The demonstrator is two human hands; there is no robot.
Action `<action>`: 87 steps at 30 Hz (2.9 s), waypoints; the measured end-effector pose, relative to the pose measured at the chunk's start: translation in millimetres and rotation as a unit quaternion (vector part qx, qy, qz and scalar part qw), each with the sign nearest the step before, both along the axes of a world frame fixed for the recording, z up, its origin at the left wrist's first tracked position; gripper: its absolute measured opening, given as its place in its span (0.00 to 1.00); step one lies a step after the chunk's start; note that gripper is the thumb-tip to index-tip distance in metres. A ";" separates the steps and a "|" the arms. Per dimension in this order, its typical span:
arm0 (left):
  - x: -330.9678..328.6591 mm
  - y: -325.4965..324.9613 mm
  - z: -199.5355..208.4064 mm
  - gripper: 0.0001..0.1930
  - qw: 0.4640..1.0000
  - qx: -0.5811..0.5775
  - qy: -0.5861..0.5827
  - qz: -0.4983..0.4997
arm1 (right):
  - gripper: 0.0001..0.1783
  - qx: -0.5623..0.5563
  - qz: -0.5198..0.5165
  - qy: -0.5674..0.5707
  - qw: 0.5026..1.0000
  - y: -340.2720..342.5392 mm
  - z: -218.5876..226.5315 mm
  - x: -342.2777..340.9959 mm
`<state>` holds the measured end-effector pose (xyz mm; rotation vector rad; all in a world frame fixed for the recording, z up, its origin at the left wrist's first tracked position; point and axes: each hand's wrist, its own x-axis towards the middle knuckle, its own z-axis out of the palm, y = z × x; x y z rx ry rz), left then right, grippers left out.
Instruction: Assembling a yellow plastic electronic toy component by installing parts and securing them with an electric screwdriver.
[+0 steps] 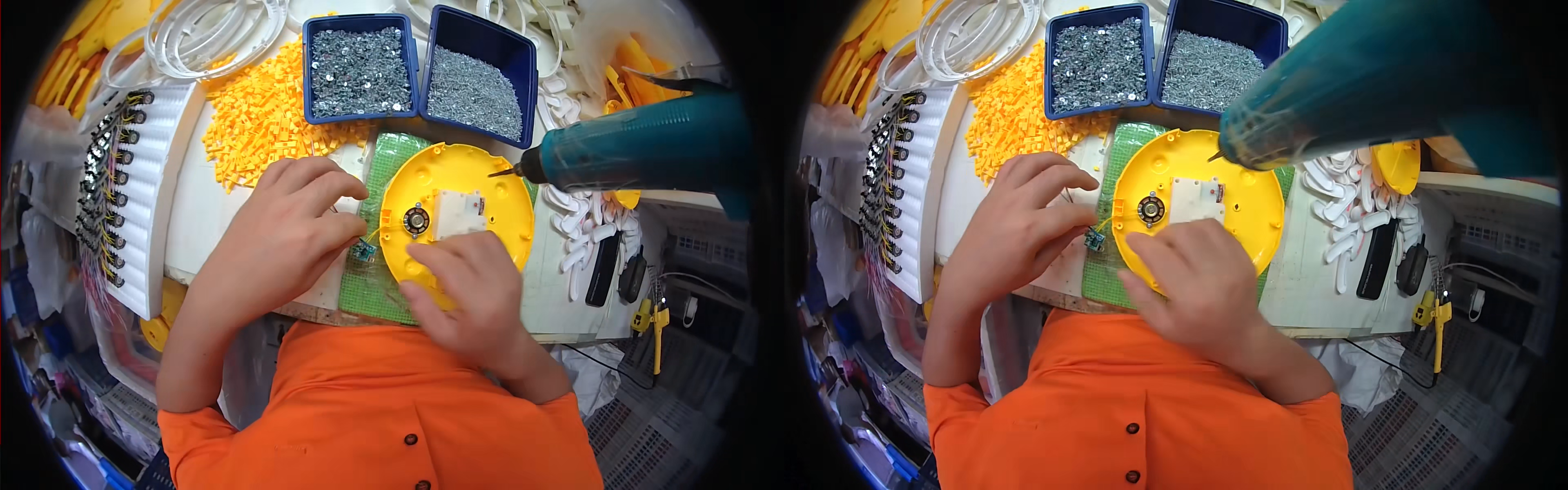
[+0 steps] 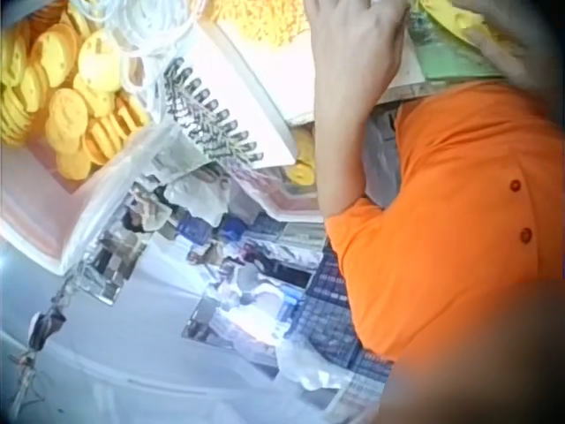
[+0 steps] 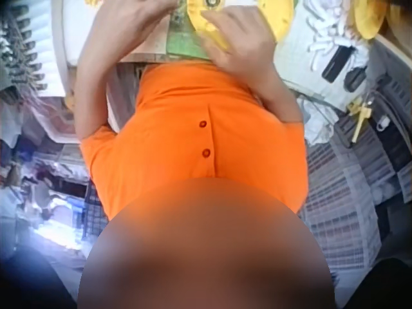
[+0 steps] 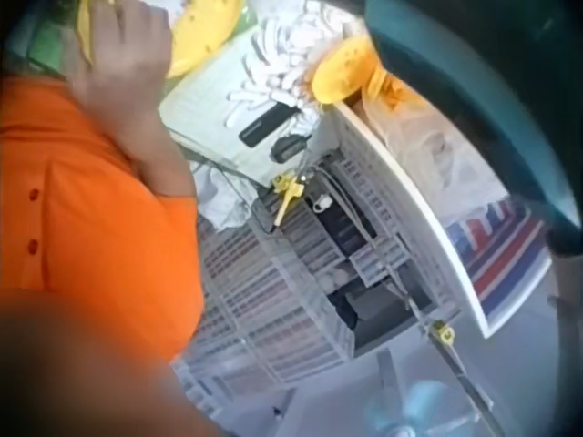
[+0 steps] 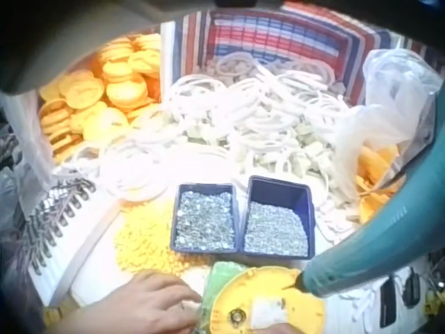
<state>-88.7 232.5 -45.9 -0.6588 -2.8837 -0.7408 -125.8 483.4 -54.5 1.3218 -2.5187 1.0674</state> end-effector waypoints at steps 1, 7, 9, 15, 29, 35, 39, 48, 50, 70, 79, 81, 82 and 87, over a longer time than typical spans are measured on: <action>-0.7 1.8 -2.7 0.13 1.000 -0.005 -0.001 -0.006 | 0.18 0.056 -0.006 0.023 0.998 -9.5 1.0 4.6; 6.7 7.2 -4.8 0.10 1.000 0.012 -0.005 0.005 | 0.17 0.116 -0.018 0.036 0.992 -30.8 -8.9 6.7; 7.0 8.4 -7.9 0.10 0.999 0.029 0.029 0.022 | 0.16 0.110 -0.014 0.023 0.994 -31.9 -7.6 2.2; 16.2 16.1 -15.3 0.11 0.996 0.040 0.053 0.059 | 0.15 0.101 -0.016 0.019 0.995 -31.4 -11.1 0.0; 49.3 49.2 -9.4 0.11 0.976 -0.044 0.101 0.191 | 0.15 0.088 -0.025 0.047 0.995 -30.4 -16.3 2.2; 59.1 21.1 8.0 0.12 0.979 -0.035 0.018 0.201 | 0.15 0.081 -0.027 0.040 0.996 -29.7 -15.5 1.2; 60.1 16.2 10.2 0.13 0.976 -0.019 0.057 0.210 | 0.14 0.083 -0.034 0.040 0.995 -31.6 -15.7 2.4; 39.9 39.0 -4.4 0.12 0.980 -0.031 0.075 0.182 | 0.15 0.076 -0.035 0.060 0.995 -34.6 -22.6 4.3; 41.1 40.1 0.5 0.12 0.979 -0.042 0.088 0.180 | 0.15 0.075 -0.034 0.061 0.995 -34.5 -23.3 4.1; -1.8 48.4 -16.9 0.02 0.914 0.363 -0.116 0.140 | 0.23 -0.356 -0.566 -0.268 0.693 261.0 -8.8 6.9; 16.9 68.7 -29.6 0.07 0.992 0.069 0.057 -0.087 | 0.16 -0.401 -0.630 -0.130 0.652 419.8 1.7 10.6; 20.2 62.7 -39.0 0.08 0.990 0.057 0.070 -0.108 | 0.14 -0.388 -0.655 -0.107 0.640 436.5 0.1 7.9; 22.2 59.8 -42.6 0.08 0.991 0.050 0.068 -0.099 | 0.13 -0.392 -0.666 -0.093 0.627 438.1 -1.6 5.0; 24.4 54.0 -45.2 0.09 0.987 0.026 0.120 -0.107 | 0.14 -0.001 -0.699 0.208 0.684 419.3 20.0 35.9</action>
